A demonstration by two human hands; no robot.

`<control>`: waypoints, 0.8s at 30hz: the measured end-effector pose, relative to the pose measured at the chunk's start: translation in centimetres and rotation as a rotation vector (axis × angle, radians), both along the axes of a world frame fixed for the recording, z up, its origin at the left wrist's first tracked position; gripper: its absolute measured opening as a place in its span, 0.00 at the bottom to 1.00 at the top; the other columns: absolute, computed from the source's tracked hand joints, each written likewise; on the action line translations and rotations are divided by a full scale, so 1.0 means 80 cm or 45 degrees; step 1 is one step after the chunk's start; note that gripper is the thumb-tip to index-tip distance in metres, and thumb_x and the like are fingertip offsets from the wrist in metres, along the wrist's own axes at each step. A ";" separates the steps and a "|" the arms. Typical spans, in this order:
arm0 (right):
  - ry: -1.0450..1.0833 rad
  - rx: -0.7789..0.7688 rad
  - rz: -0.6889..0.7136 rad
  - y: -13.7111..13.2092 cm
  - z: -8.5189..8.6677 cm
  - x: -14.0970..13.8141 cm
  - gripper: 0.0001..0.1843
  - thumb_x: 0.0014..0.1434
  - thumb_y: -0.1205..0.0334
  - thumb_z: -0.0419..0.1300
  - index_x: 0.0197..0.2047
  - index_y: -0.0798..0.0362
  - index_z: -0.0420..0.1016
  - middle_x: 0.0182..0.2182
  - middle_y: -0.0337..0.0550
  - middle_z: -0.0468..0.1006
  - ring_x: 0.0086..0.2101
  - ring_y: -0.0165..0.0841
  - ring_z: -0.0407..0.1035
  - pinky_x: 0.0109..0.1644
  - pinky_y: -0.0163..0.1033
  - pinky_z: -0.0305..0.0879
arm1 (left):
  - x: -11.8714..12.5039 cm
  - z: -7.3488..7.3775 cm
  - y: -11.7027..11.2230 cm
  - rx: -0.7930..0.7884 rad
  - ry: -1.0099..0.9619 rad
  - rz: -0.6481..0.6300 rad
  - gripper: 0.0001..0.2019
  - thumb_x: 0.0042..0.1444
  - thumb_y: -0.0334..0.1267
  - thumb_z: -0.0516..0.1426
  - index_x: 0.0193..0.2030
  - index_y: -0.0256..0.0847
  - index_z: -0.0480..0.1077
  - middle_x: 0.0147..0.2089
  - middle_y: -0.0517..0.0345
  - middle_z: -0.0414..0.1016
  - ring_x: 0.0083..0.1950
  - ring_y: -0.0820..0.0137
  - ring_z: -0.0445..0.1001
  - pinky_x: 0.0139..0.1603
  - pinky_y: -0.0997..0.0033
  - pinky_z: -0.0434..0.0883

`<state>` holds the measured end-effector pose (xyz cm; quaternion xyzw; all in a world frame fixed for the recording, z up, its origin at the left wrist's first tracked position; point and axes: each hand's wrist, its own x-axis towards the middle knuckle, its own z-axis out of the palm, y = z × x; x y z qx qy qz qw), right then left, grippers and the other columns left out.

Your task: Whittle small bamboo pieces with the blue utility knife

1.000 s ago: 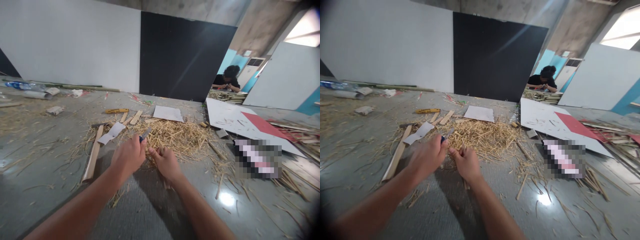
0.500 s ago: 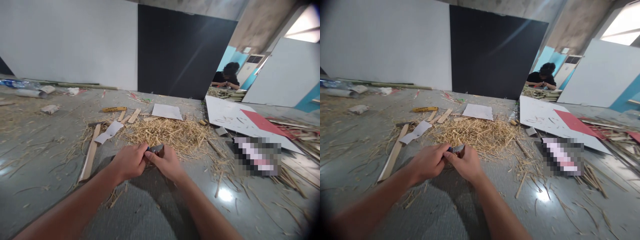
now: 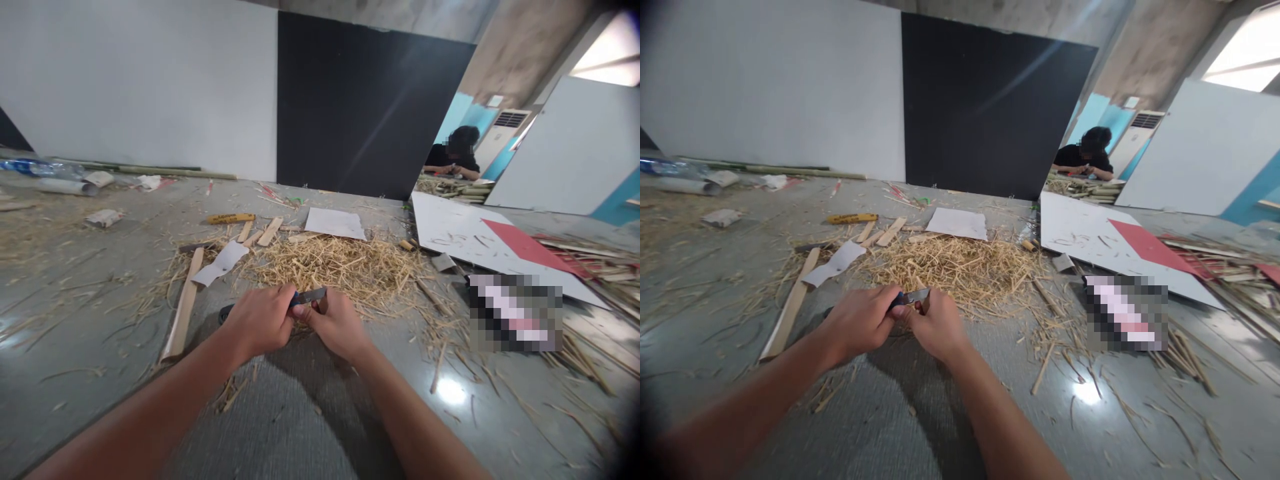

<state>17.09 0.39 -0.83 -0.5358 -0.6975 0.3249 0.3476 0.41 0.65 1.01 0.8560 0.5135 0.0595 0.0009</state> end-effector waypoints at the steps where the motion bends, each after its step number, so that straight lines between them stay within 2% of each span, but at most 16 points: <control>1: -0.010 0.003 -0.010 0.000 0.001 -0.001 0.17 0.53 0.53 0.62 0.23 0.51 0.61 0.19 0.31 0.62 0.22 0.26 0.56 0.26 0.33 0.48 | 0.001 0.001 -0.001 -0.002 0.008 0.012 0.08 0.57 0.35 0.46 0.40 0.41 0.64 0.38 0.48 0.77 0.39 0.54 0.77 0.34 0.59 0.68; 8: -0.068 0.026 -0.032 0.002 0.005 -0.001 0.20 0.55 0.53 0.61 0.19 0.51 0.59 0.16 0.31 0.60 0.20 0.26 0.54 0.26 0.34 0.46 | 0.008 0.006 -0.006 -0.017 0.044 0.134 0.10 0.58 0.36 0.46 0.44 0.39 0.64 0.38 0.43 0.77 0.38 0.50 0.77 0.36 0.54 0.69; 14: -0.114 0.030 -0.068 0.003 0.002 -0.004 0.22 0.56 0.54 0.61 0.17 0.52 0.58 0.15 0.31 0.59 0.20 0.25 0.53 0.25 0.34 0.45 | 0.012 0.000 -0.003 -0.015 0.022 0.197 0.10 0.59 0.37 0.46 0.44 0.38 0.64 0.38 0.44 0.77 0.38 0.51 0.77 0.36 0.57 0.68; 17: -0.133 0.050 -0.246 0.002 0.001 -0.005 0.27 0.58 0.48 0.59 0.15 0.51 0.53 0.14 0.31 0.54 0.18 0.25 0.48 0.23 0.35 0.40 | 0.006 0.001 0.007 -0.060 -0.080 0.390 0.16 0.65 0.43 0.40 0.42 0.38 0.64 0.36 0.44 0.78 0.37 0.55 0.78 0.34 0.62 0.68; 19: -0.107 0.072 -0.298 0.003 0.001 -0.003 0.28 0.58 0.45 0.57 0.16 0.50 0.51 0.14 0.31 0.52 0.18 0.24 0.46 0.22 0.35 0.39 | 0.000 0.003 0.013 0.048 -0.104 0.498 0.19 0.66 0.47 0.38 0.45 0.37 0.64 0.36 0.44 0.78 0.38 0.55 0.78 0.34 0.63 0.67; 24: -0.087 0.067 -0.213 0.006 -0.001 0.005 0.26 0.56 0.44 0.60 0.19 0.50 0.54 0.16 0.30 0.54 0.20 0.25 0.50 0.23 0.34 0.43 | -0.007 0.001 0.013 0.083 -0.175 0.412 0.18 0.67 0.47 0.39 0.45 0.38 0.64 0.35 0.49 0.78 0.37 0.58 0.77 0.33 0.66 0.65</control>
